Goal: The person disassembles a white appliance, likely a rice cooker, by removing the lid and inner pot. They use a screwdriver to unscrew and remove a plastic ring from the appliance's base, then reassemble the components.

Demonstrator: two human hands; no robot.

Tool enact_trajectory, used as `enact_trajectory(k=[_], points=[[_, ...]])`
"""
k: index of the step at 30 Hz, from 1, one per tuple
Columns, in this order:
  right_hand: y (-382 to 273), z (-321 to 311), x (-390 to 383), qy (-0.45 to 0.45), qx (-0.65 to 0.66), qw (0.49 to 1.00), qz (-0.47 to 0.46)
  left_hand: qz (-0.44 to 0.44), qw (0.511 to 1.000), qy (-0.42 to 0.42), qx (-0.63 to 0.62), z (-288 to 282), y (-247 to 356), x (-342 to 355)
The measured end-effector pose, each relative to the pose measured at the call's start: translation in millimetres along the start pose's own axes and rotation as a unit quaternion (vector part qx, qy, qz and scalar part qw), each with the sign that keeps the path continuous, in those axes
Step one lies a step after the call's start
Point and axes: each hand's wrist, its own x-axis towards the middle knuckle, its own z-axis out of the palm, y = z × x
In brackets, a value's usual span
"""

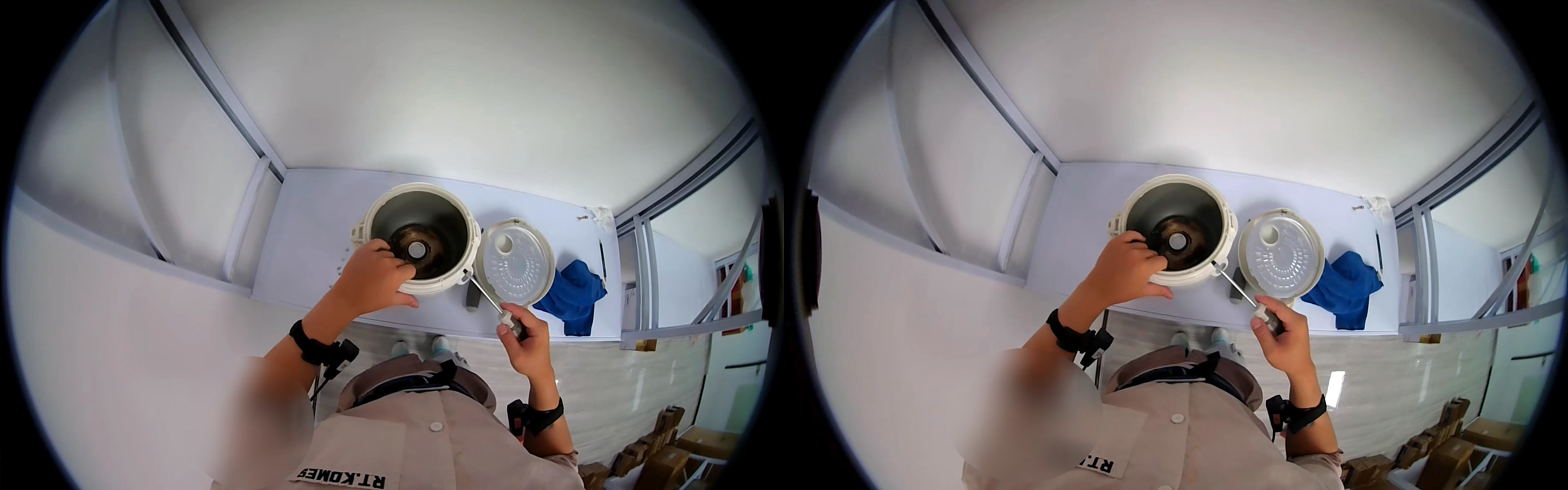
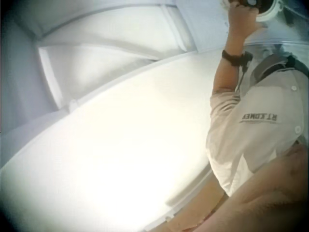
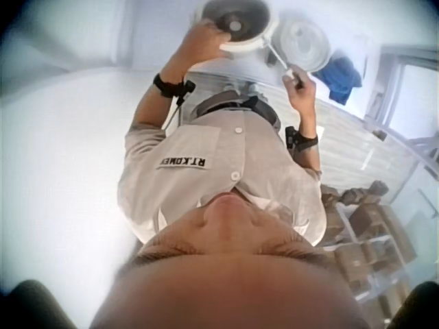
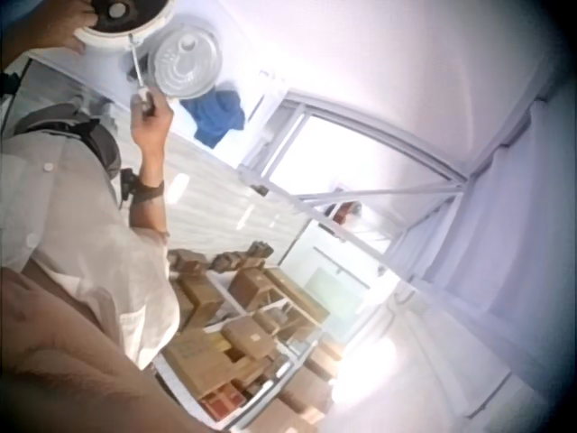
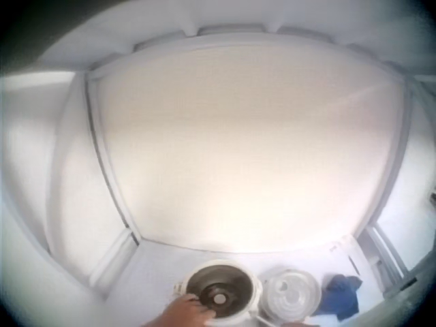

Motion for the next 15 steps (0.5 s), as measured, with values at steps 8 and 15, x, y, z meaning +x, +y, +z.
enact_trajectory(k=[8,15], points=[[-17.0,3.6,-16.1,0.013,0.01,1.0,0.014,-0.13,0.986,0.089,-0.054,-14.3,-0.9,19.0],[-43.8,22.8,-11.4,0.066,-0.055,0.995,-0.042,-0.154,0.974,0.111,-0.122,-22.2,0.1,35.5]])
